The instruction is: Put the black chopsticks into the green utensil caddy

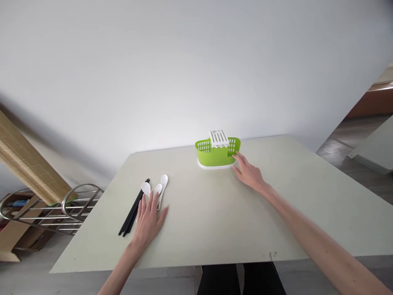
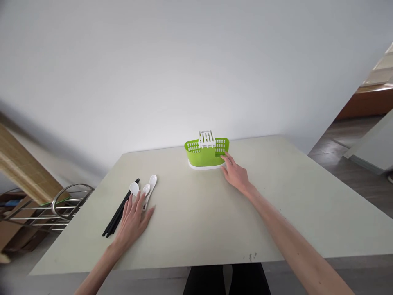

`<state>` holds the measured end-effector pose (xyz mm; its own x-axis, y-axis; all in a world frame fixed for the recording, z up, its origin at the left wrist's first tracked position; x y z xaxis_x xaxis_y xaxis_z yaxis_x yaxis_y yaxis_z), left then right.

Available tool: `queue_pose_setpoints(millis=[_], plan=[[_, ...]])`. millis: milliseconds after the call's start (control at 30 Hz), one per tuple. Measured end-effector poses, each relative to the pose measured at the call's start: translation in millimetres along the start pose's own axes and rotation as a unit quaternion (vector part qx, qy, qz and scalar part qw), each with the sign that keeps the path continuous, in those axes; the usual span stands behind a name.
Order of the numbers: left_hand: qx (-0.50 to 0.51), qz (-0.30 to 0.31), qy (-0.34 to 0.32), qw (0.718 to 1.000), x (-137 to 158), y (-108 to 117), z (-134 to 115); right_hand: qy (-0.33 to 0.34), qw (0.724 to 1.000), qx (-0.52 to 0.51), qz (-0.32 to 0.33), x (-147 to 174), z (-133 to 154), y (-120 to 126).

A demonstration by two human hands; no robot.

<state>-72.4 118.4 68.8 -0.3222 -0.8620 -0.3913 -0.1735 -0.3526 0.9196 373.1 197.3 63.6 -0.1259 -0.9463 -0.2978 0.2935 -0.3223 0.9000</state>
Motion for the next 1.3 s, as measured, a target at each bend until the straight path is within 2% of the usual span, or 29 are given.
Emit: queue_pose_setpoints(millis=[200, 400, 533, 633, 733, 900, 1033, 1167, 1300], plan=[[-0.026, 0.049, -0.027, 0.998, -4.3, -21.2, 2.8, -0.008, 0.999, -0.034, 0.008, 17.2, -22.4, 5.2], [-0.019, 0.051, -0.064, 0.996, -3.1, -23.8, -21.6, -0.015, 0.996, -0.082, -0.04, 77.9, -53.8, 13.7], [-0.017, 0.036, -0.1, 0.994, -6.6, -29.6, -66.5, -0.078, 0.993, -0.06, -0.064, 118.4, -93.6, 11.7], [0.007, 0.031, -0.141, 0.99, -13.9, -37.9, -117.1, -0.125, 0.988, -0.05, -0.075, 134.0, -115.8, 5.8], [0.036, 0.039, -0.175, 0.983, -24.7, -50.0, -173.1, -0.125, 0.989, -0.046, -0.066, 134.7, -119.4, -0.5], [0.084, 0.065, -0.215, 0.971, -40.6, -71.1, -259.8, -0.1, 0.99, -0.079, -0.054, 128.3, -108.4, 2.8], [0.11, 0.089, -0.234, 0.962, -43.1, -79.3, -304.7, -0.037, 0.985, -0.163, -0.046, 114.1, -77.4, 9.4], [0.105, 0.098, -0.246, 0.959, -34.9, -76.6, -314.0, 0.041, 0.979, -0.195, -0.044, 78.9, -28.8, 12.6], [0.076, 0.083, -0.237, 0.965, -22.3, -64.6, -290.2, 0.086, 0.989, -0.118, 0.005, 37.1, 17.4, -5.8]])
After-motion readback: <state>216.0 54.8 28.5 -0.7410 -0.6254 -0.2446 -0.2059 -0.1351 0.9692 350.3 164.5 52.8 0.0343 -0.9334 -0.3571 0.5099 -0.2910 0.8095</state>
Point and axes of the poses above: each hand's wrist, its own x-axis away from the middle knuckle, its own y-axis out of the back of the hand, z = x × y, the point moved 10 cm from there along -x, towards the middle knuckle, and after that the axes turned 3 degrees about -y, right-handed, at the moved point
